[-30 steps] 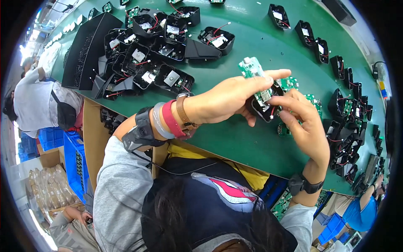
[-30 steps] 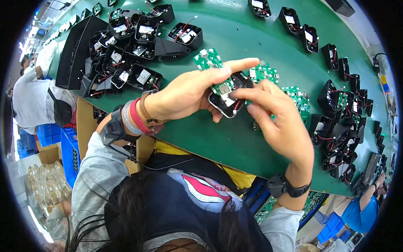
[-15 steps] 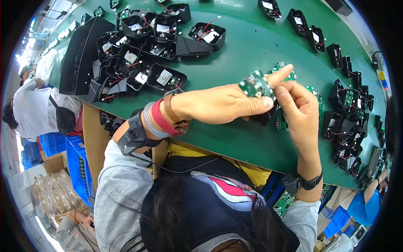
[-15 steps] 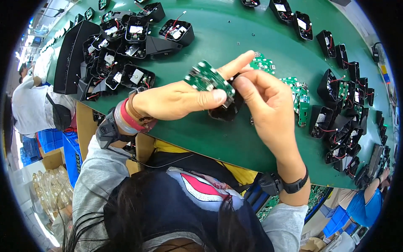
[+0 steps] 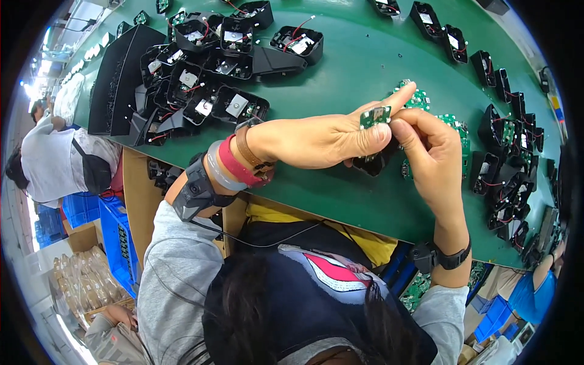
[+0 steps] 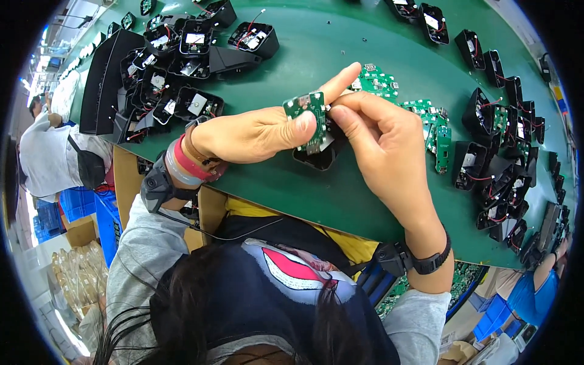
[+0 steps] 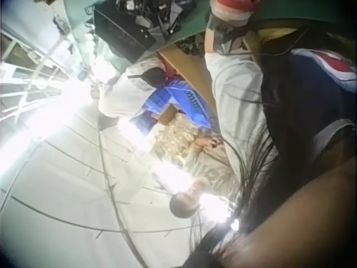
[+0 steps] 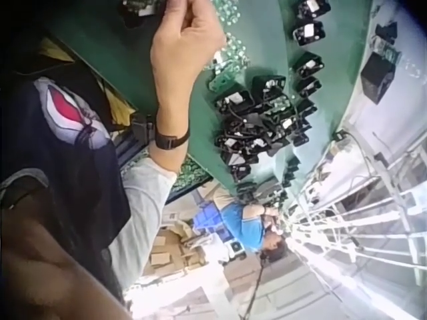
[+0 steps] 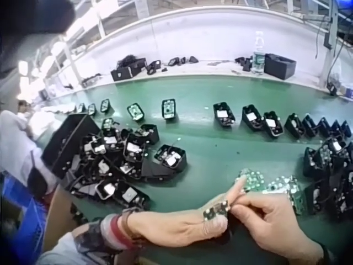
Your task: The person picks up a circuit board and a black plastic housing, connects a wire to the board, and presses the board into the housing. They then place the assembled unit on the table and repeat the process with new components.
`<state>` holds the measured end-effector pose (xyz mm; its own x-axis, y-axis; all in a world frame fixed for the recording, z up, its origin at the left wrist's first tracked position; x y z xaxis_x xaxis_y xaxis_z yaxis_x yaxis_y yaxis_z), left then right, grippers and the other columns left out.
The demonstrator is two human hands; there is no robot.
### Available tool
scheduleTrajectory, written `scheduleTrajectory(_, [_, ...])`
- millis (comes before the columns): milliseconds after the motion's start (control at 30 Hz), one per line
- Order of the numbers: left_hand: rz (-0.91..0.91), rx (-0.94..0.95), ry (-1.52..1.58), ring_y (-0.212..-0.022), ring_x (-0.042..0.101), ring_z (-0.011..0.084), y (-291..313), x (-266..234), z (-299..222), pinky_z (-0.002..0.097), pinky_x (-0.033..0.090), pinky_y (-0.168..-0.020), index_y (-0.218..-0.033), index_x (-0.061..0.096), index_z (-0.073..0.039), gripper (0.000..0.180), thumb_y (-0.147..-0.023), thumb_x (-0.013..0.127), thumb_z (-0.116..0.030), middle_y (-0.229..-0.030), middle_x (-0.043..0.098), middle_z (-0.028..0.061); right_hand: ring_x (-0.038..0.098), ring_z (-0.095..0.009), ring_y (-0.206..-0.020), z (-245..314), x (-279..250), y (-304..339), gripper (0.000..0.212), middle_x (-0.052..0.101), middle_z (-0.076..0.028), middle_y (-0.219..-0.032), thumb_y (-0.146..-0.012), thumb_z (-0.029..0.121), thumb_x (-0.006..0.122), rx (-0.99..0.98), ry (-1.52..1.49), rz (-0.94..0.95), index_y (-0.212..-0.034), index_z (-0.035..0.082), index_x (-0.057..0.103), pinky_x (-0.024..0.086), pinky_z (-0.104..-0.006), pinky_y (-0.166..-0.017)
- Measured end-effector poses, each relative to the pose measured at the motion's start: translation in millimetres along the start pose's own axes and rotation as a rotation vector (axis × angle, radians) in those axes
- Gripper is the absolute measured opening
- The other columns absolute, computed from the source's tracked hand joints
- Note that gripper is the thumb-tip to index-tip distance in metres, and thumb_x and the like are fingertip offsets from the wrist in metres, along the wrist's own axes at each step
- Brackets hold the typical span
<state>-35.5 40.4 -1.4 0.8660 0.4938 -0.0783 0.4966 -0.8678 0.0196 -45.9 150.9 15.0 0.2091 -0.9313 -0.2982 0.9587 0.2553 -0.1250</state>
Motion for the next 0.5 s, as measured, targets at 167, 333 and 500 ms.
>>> scheduleTrajectory(167, [-0.083,0.107,-0.001,-0.138,0.025,0.0184,-4.8,-5.9,-2.7,0.0290,0.021,-0.111,-0.148,0.009,0.001,0.063,-0.102,0.020,-0.040,-0.156,0.010,0.0091,0.047,-0.004,-0.060,-0.4,-0.6,3.1,0.011,0.058,0.000,-0.069,-0.090,0.009,0.060,0.025,0.131,-0.031,-0.091,-0.001,0.064,0.037,-0.0210,-0.055])
scheduleTrajectory(333, [-0.248,0.130,0.581,-0.136,0.031,0.0186,-11.6,-14.8,1.1,0.0309,0.024,-0.112,-0.141,0.031,0.007,0.057,-0.098,0.026,-0.031,-0.149,0.031,0.0140,0.049,-0.009,-0.051,15.1,8.3,6.5,0.006,0.056,-0.005,-0.061,-0.086,0.006,0.061,-0.047,0.178,-0.019,-0.086,0.000,0.063,0.037,-0.0252,-0.049])
scheduleTrajectory(500, [-0.580,0.152,0.010,-0.097,0.056,0.0121,16.2,-46.2,-12.9,0.0263,0.043,-0.087,-0.133,0.046,0.004,0.055,-0.098,0.026,-0.033,-0.133,0.051,0.0126,0.048,-0.011,-0.052,14.3,9.5,6.1,0.006,0.054,-0.006,-0.062,-0.086,0.005,0.060,-0.042,0.312,0.113,-0.085,-0.001,0.061,0.037,-0.0259,-0.049])
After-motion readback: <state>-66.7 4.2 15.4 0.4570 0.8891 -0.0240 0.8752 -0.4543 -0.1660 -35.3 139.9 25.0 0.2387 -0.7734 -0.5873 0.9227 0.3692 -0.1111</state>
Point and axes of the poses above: each hand's wrist, its own y-axis away from the middle knuckle, its own x-axis out of the palm, z = x × y, the point moved 8 cm from there along -y, towards the middle knuckle
